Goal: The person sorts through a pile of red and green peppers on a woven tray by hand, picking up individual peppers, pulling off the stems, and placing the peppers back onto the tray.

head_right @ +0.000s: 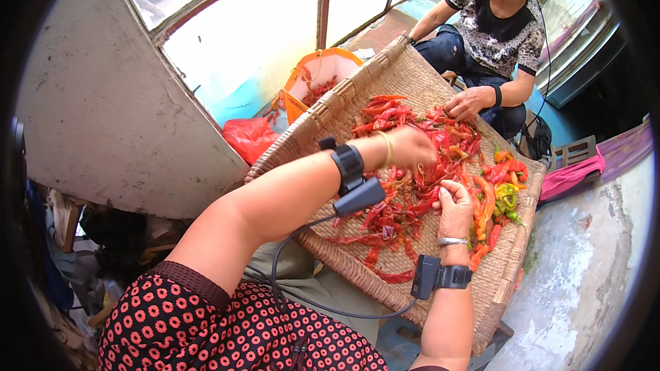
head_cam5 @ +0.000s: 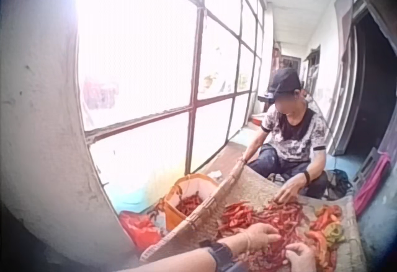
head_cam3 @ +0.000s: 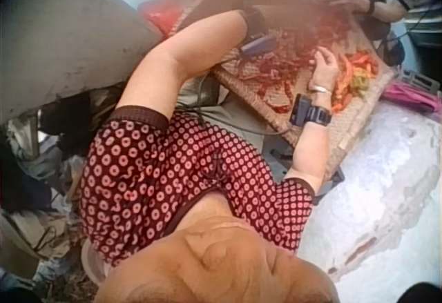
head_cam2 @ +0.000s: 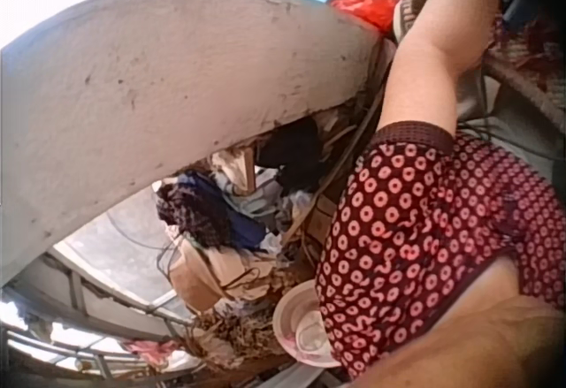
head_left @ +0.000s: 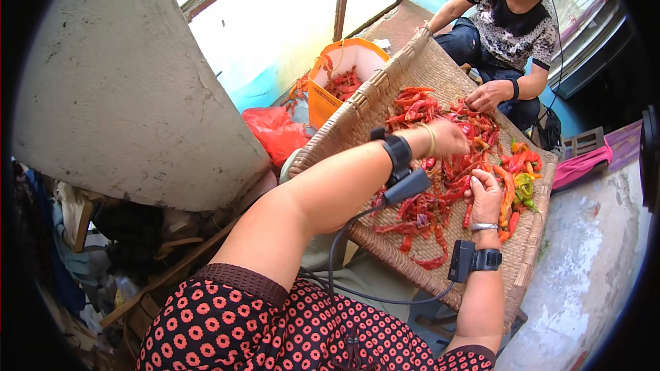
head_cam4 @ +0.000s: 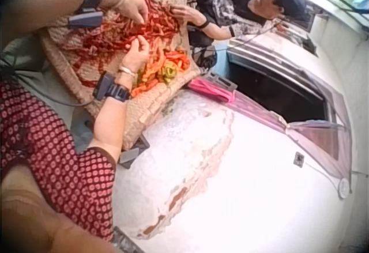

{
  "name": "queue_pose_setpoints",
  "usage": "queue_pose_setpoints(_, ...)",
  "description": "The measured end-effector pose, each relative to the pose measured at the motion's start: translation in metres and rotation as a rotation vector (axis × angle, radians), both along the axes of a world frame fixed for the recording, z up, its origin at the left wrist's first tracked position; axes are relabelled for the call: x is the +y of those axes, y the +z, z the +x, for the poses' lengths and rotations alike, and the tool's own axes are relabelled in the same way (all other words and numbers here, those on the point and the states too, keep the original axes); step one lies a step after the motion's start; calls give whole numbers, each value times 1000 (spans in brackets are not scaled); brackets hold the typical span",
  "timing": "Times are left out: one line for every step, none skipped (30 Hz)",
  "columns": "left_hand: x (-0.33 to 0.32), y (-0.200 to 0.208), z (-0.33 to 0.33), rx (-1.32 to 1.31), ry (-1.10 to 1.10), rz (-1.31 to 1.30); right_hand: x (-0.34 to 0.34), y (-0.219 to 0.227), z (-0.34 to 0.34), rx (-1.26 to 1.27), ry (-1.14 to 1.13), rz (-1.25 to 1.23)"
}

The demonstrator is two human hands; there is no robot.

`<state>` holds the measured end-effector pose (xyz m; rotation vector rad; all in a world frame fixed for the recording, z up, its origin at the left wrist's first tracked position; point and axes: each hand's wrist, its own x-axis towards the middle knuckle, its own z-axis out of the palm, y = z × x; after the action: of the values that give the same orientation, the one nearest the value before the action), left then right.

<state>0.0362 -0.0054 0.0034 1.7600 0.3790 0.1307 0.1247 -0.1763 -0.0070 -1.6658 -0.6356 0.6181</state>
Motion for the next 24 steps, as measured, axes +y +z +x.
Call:
queue_pose_setpoints(-10, 4, -4, 55, -177, 42, 3, 1, -3, 16, 12, 32)
queue_pose_setpoints(-21, 0, -3, 129, -291, 44, 4, 0, -4, 31, 14, 60)
queue_pose_setpoints(-31, -8, 1, 74, -376, 288, 5, -1, -4, 31, 19, 60)
queue_pose_setpoints(-41, -4, -5, 112, -383, 309, 4, -3, -2, 82, 0, 104)
queue_pose_setpoints(-47, -7, -5, 9, -388, 561, 5, -4, -2, 134, -19, 148)
queue_pose_setpoints(-50, -6, -6, 34, -373, 541, 5, -3, -2, 140, -27, 147)
queue_pose_setpoints(-53, -2, -7, 57, -357, 522, 5, -3, -2, 139, -26, 147)
queue_pose_setpoints(-52, 2, -9, 56, -356, 522, 5, -4, -1, 144, -20, 172)
queue_pose_setpoints(-50, 5, -11, 78, -340, 401, 5, -5, -1, 148, -15, 196)
queue_pose_setpoints(-47, 7, -12, 103, -325, 279, 5, -4, -1, 150, -16, 196)
queue_pose_setpoints(-43, 8, -13, 105, -326, 279, 5, -2, -1, 171, -27, 202)
queue_pose_setpoints(-38, 10, -13, 52, -251, 287, 5, -2, -1, 193, -38, 208)
queue_pose_setpoints(-31, 13, -14, -3, -173, 295, 5, -1, -2, 192, -36, 209)
queue_pose_setpoints(-23, 12, -13, -62, -75, 301, 6, 0, -2, 170, -7, 157)
queue_pose_setpoints(-14, 11, -12, -121, 23, 305, 7, 1, -3, 149, 23, 104)
queue_pose_setpoints(-7, 14, -11, -182, 132, 143, 7, -1, -3, 150, 22, 104)
queue_pose_setpoints(0, 19, -10, -243, 238, -20, 6, -2, -3, 98, 72, 16)
queue_pose_setpoints(9, 23, -8, -422, 355, -145, 4, -3, -3, 45, 122, -72)
queue_pose_setpoints(19, 27, -8, -600, 475, -270, 4, -5, -4, 46, 123, -71)
queue_pose_setpoints(34, 29, -7, -692, 633, -306, 3, -6, -5, -3, 171, -105)
queue_pose_setpoints(46, 30, -8, -784, 792, -343, 2, -6, -5, -52, 218, -141)
queue_pose_setpoints(55, 28, -11, -710, 895, -349, 0, -7, -4, -64, 232, -179)
queue_pose_setpoints(62, 23, -12, -632, 994, -355, -2, -10, -2, -64, 226, -178)
queue_pose_setpoints(83, -3, -13, -482, 1054, -150, 3, -14, -4, -152, 288, -181)
